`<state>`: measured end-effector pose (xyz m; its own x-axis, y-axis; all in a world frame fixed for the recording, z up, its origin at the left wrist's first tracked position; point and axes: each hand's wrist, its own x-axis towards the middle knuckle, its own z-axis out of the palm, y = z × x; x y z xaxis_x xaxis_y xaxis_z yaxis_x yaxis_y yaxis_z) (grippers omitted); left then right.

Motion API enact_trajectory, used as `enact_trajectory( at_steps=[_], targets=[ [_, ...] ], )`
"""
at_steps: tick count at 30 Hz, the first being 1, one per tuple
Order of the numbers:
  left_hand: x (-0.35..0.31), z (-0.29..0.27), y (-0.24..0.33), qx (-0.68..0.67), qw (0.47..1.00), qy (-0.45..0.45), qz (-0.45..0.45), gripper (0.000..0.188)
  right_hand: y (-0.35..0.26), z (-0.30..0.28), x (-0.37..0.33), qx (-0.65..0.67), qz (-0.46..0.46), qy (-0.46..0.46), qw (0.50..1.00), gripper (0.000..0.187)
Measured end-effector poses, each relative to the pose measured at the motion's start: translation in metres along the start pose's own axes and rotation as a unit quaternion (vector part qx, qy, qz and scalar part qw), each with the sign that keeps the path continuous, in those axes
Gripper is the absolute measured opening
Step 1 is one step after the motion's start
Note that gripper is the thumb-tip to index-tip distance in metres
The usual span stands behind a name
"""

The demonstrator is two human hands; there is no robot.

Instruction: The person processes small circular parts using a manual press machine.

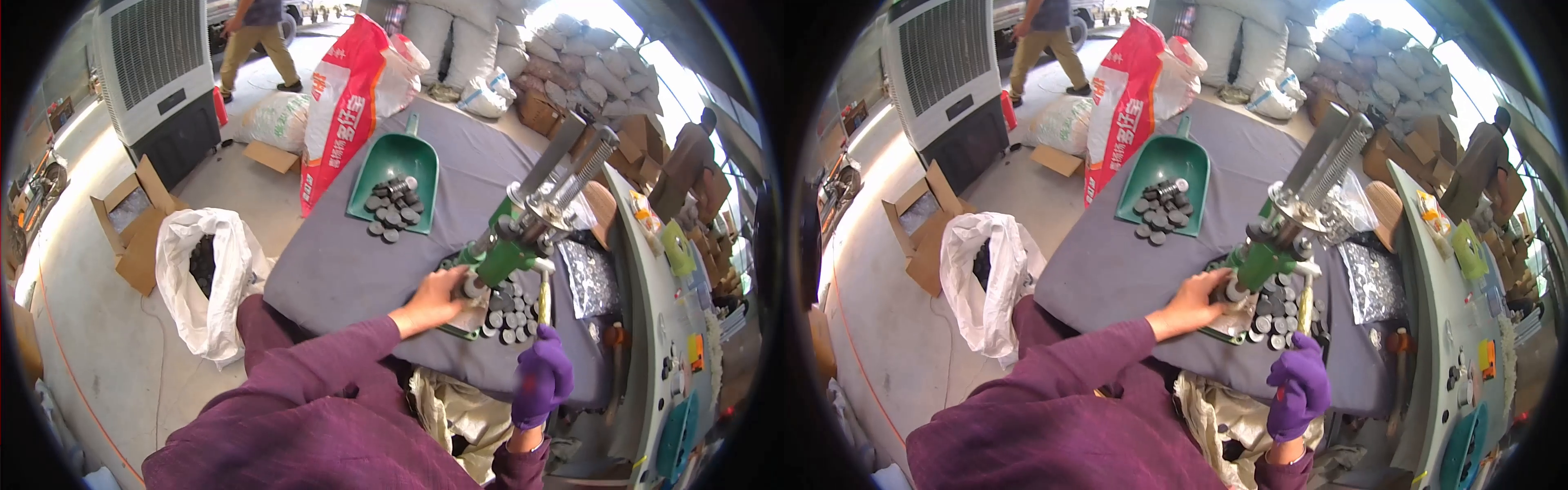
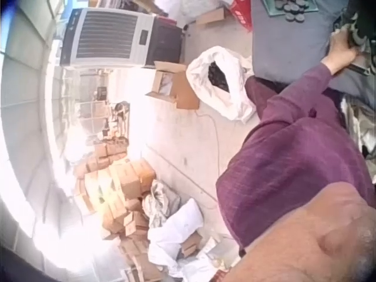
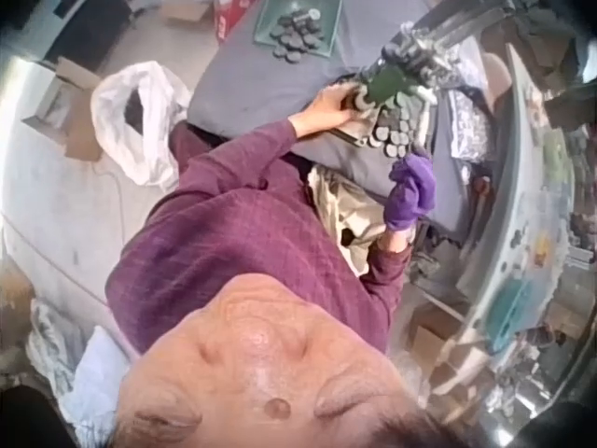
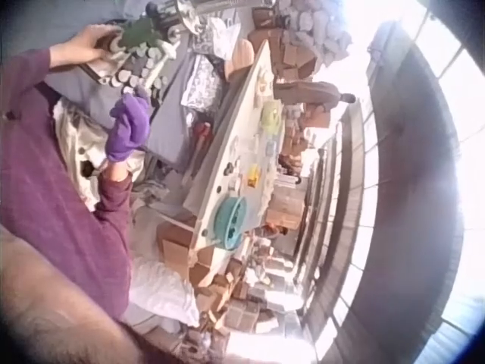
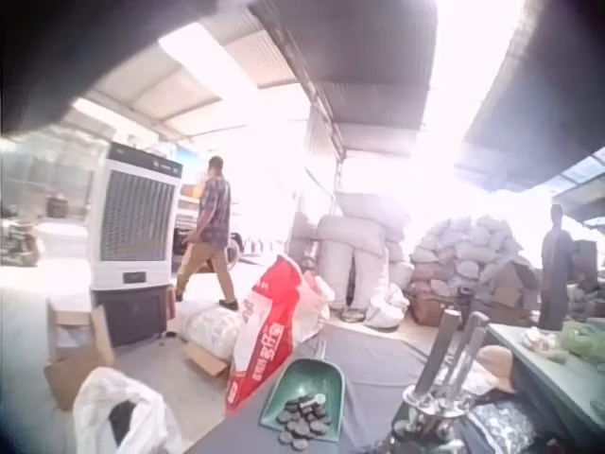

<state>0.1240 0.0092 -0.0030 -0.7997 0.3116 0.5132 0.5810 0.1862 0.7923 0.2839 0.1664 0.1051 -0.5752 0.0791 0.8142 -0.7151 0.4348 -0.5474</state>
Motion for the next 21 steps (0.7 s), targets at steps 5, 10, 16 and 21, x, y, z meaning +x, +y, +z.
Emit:
enact_trajectory(
  at_steps=[5, 10, 16, 21],
  targets=[
    [0.003, -0.050, -0.013, 0.044, 0.998, 0.048, 0.027, 0.043, -0.010, 0.000, 0.046, 0.073, 0.044, 0.039, 0.996, 0.036],
    [0.013, -0.103, -0.056, 0.165, 0.967, 0.195, -0.015, 0.036, -0.008, 0.001, 0.099, 0.095, 0.004, 0.043, 0.995, 0.043],
    [0.040, -0.134, -0.084, 0.293, 0.931, 0.218, -0.011, 0.035, -0.011, -0.004, 0.113, 0.089, 0.013, 0.069, 0.994, 0.047],
    [0.061, -0.124, -0.114, 0.361, 0.919, 0.157, -0.025, 0.044, -0.008, 0.002, 0.111, 0.130, 0.019, 0.056, 0.990, 0.046]
  ],
)
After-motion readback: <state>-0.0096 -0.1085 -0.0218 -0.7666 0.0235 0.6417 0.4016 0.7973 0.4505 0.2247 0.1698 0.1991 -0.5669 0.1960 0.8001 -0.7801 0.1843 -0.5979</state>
